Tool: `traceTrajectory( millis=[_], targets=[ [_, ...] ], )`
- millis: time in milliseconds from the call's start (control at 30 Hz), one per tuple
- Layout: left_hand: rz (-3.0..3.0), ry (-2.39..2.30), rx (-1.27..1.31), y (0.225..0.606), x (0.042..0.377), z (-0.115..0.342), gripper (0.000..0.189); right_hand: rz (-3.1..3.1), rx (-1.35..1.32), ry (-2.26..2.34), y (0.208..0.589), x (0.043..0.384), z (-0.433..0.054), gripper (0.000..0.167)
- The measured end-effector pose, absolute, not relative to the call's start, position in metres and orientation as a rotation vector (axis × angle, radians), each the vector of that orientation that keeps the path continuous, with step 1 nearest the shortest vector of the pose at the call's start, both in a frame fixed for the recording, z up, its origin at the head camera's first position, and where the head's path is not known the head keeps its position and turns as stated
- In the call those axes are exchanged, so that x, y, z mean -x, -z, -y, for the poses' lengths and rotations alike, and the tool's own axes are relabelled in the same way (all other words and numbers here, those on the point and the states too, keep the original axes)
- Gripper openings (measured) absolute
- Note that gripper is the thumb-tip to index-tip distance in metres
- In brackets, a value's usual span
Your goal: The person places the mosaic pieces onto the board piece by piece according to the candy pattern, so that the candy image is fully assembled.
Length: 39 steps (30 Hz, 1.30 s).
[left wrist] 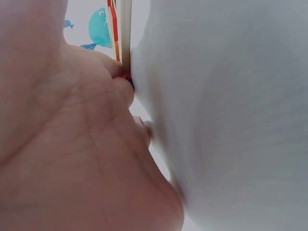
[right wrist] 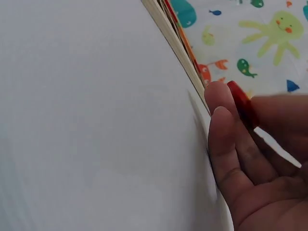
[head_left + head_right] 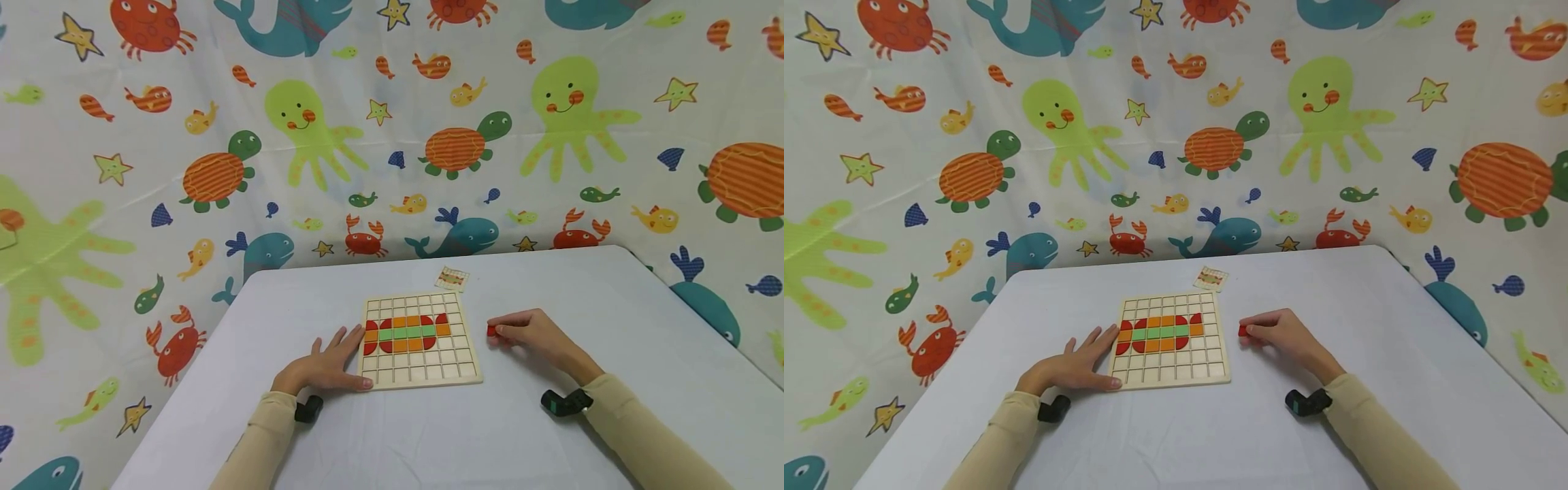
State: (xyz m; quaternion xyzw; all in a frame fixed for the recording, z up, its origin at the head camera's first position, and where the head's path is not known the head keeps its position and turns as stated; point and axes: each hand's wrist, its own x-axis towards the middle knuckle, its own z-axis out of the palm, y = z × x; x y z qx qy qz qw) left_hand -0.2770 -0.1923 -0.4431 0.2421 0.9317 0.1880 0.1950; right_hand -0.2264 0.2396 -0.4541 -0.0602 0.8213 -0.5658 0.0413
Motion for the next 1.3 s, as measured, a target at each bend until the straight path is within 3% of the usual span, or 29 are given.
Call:
traceTrajectory(
  millis=[233,633,1000,1300],
  targets=[
    [-2.609,-0.538,-0.684,0.442,0.276,0.192,0.12,-2.509,0.234,1.786,0.456,0.229,-0.23,0.032],
    [-2.61,-0.537,-0.673,0.443,0.276,0.194,0.12,-2.612,0.093,1.761,0.456,0.238,-0.199,0.015],
    [-2.6,-0.581,-0.724,0.466,0.293,0.2,0.131,-2.609,0.026,1.77,0.452,0.239,-0.176,0.022],
    [-2.6,-0.575,-0.695,0.46,0.289,0.198,0.13,-2.607,-0.035,1.774,0.451,0.242,-0.162,0.013]
  ],
)
